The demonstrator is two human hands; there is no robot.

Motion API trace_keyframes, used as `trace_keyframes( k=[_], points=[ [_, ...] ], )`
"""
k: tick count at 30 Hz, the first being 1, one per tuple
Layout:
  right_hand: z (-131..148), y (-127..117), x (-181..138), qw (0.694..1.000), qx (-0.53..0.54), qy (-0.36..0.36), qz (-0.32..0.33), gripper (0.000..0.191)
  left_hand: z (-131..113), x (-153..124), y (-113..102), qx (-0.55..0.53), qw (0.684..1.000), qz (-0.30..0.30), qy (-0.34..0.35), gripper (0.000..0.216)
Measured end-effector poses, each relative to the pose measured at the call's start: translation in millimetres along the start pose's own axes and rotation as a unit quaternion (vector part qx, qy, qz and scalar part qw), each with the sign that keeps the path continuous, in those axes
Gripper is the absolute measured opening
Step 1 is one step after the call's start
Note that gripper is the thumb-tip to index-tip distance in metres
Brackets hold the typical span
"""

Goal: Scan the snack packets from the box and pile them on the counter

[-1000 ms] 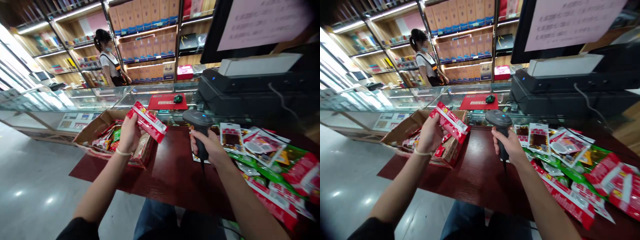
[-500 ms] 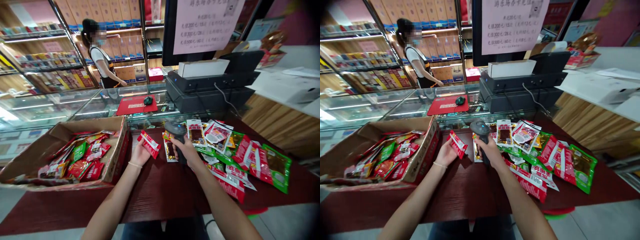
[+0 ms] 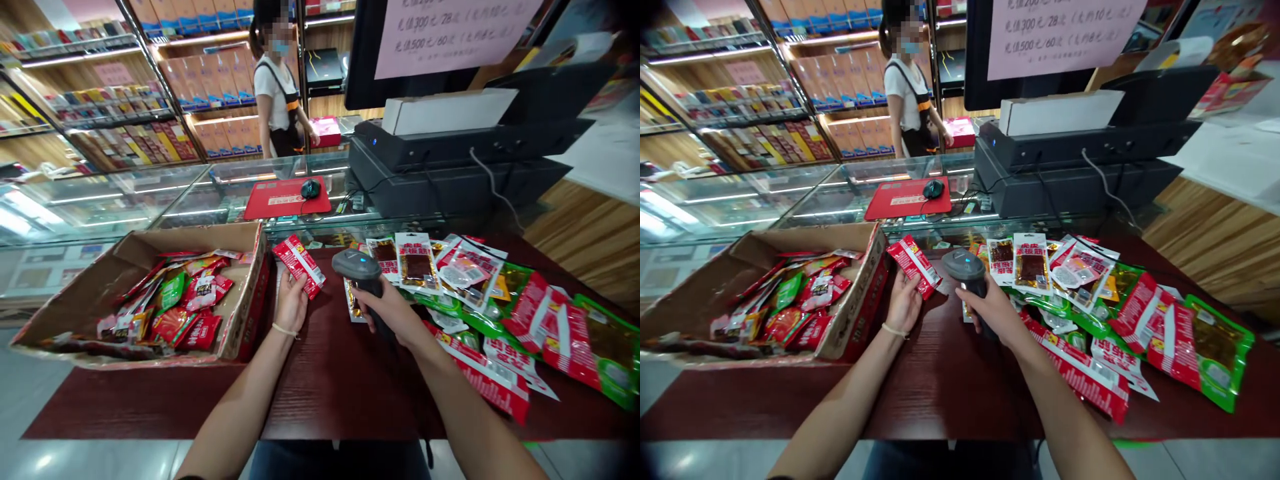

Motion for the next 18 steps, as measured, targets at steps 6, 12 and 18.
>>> trace_keyframes(
  k=[6,12,18],
  points=[
    [-8,6,-1,0.996,-0.082,0.009,0.036,0.044,1,9,-14,-0.029,0.999,-0.032,0.006,0.039],
    [-15,8,1,0.991,-0.118,0.021,0.054,0.047,-1,12,-18,-0.044,0.998,-0.04,0.011,0.04],
    [-21,7,3,0.99,-0.128,0.025,0.051,0.035,1,12,-17,-0.041,0.998,-0.033,0.025,0.042]
  ],
)
Point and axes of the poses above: each hand's wrist, its own x-axis towards the middle knuckle, its own y-axis out of the palm, z = x × y, the point moved 7 cm from there along x, towards the middle knuckle
